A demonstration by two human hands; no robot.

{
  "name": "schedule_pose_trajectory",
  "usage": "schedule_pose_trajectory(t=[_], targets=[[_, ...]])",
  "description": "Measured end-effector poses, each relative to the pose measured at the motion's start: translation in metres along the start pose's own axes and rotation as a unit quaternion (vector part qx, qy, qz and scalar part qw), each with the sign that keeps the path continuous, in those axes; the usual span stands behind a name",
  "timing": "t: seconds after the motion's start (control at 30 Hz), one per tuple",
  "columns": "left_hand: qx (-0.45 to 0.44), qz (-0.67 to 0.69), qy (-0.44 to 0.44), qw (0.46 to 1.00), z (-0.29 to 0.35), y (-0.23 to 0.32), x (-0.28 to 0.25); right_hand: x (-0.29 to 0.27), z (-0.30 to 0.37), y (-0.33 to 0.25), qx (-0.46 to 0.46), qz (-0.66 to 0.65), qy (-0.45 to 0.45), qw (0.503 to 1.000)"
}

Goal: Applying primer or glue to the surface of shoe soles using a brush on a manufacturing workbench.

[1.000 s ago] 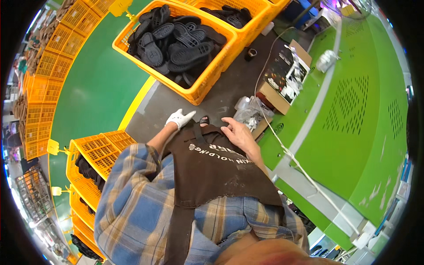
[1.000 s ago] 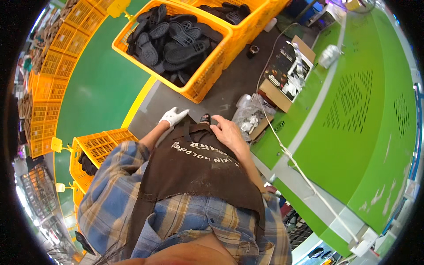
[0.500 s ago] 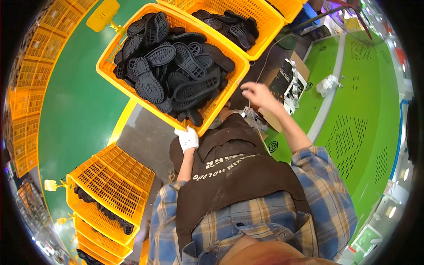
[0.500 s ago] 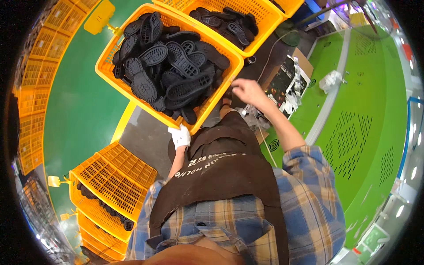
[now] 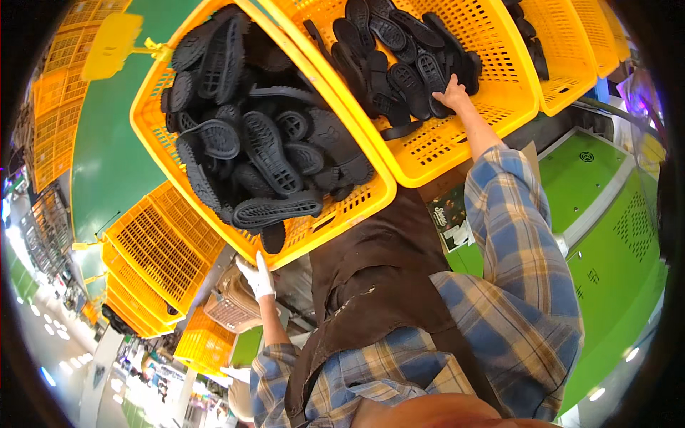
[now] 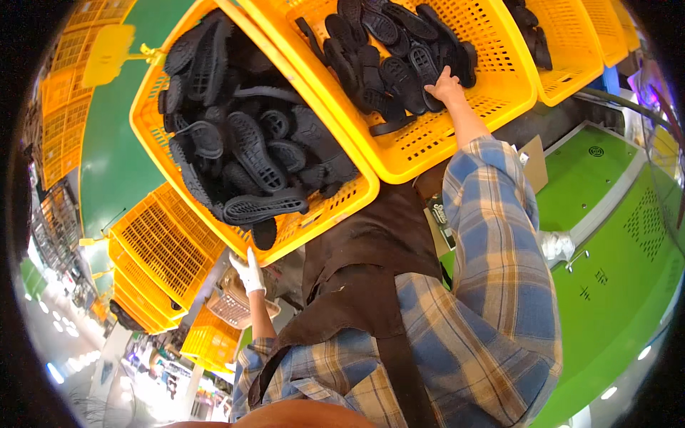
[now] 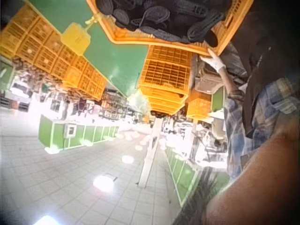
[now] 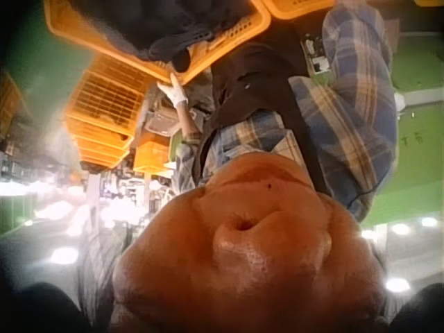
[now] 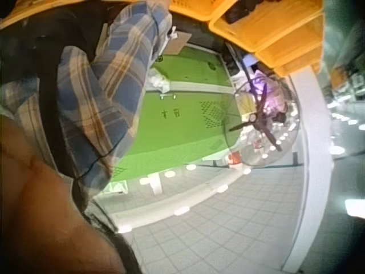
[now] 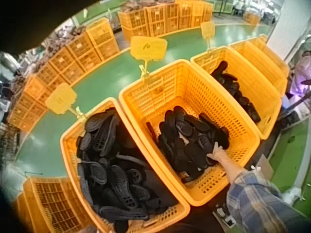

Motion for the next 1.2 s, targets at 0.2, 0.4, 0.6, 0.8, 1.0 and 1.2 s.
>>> schedule_pose_trajectory(t=[0.2,0.4,0.6,0.8,1.0,1.2], targets=[[-0.081,0.081,0.052,0.992,0.072,0.073,0.010,-0.024,-0.033,0.043,0.071,-0.032,-0.037,0.996],[0.002,0.181,0.048,0.982,0.103,0.092,0.042,-0.102,0.040,0.033,-0.062,0.066,0.006,0.996],[0.042,0.296,-0.041,0.953,0.121,0.155,0.076,-0.015,-0.007,0.032,0.033,-0.047,-0.115,0.992],[0.098,0.229,-0.104,0.963,0.129,0.170,0.079,0.046,-0.020,0.031,0.138,-0.143,-0.009,0.980],[0.374,0.120,-0.208,0.896,0.101,0.307,0.107,-0.026,0.002,0.034,0.074,-0.050,-0.035,0.995],[0.643,0.062,-0.158,0.747,0.086,0.475,0.130,-0.188,0.120,-0.020,-0.295,0.209,-0.079,0.929]])
Point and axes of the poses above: each hand's wrist, its own z-axis away from the middle knuckle, its own x-axis out of the palm, y = z × x, the point moved 4 cm from there along -z, towards the middle knuckle, and after that the axes turned 5 degrees about -y, right-handed, at the moved point
